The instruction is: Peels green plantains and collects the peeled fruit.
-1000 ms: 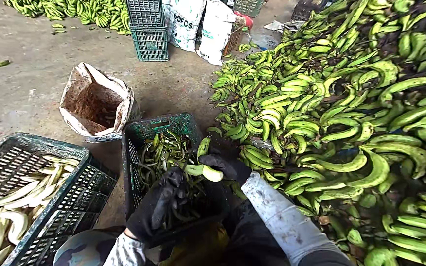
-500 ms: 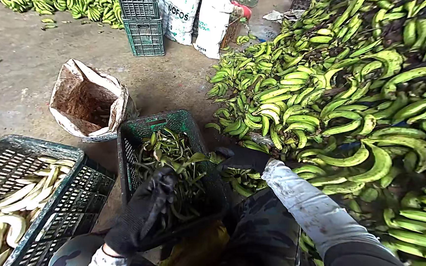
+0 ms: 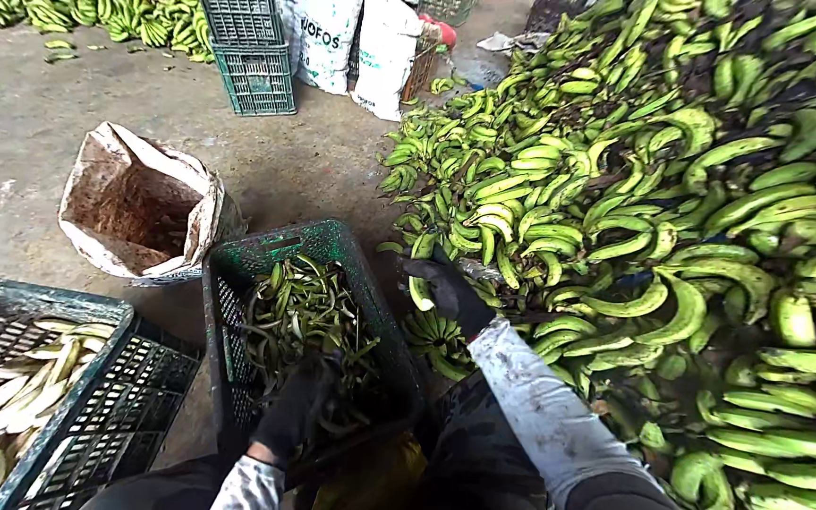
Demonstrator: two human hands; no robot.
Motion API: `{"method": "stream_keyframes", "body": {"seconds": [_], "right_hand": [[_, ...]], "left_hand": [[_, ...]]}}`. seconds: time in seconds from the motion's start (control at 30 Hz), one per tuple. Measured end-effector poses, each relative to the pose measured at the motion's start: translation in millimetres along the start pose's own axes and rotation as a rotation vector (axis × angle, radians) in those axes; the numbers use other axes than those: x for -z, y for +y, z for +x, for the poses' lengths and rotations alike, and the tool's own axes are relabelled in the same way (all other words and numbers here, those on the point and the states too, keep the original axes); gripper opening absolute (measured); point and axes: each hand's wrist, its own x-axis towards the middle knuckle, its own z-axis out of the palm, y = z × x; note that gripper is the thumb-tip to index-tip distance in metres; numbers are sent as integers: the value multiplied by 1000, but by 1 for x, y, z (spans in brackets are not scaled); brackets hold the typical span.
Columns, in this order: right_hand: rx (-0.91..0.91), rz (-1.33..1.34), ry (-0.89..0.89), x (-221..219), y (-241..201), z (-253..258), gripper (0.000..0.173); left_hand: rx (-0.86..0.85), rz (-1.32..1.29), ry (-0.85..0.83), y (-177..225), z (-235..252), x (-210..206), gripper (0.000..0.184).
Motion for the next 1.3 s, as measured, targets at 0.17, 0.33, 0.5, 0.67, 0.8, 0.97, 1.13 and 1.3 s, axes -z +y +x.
{"method": "stream_keyframes", "body": {"seconds": [0.17,0.33,0.5,0.67,0.8,0.97,1.13,1.3], "right_hand": [[88,220,6,-48,4,-16,46],[208,369,95,-82,-2,-26,40],[269,349,197,-85,4,-23,46],[300,341,240,-90,6,-25,41],[199,475,170,-103,8,-32,34],[-95,608,15,-116,15,-53,37],[117,386,-7,-98,24,-43,40],[411,288,170,-84,32,-16,31]], "left_hand": [[-364,-37,-20,-2,-13,-27,51],[-495,-14,56,-17,-17,-47,63],[-512,6,51,-16,-20,-47,64],[-492,8,71,-16,-21,-48,52],[-483,32,70,-25,-13,-44,52],[-537,52,91,-39,1,-35,50],[-512,87,108,-38,-2,-34,54],[-513,172,91,-41,-4,-39,59]]}}
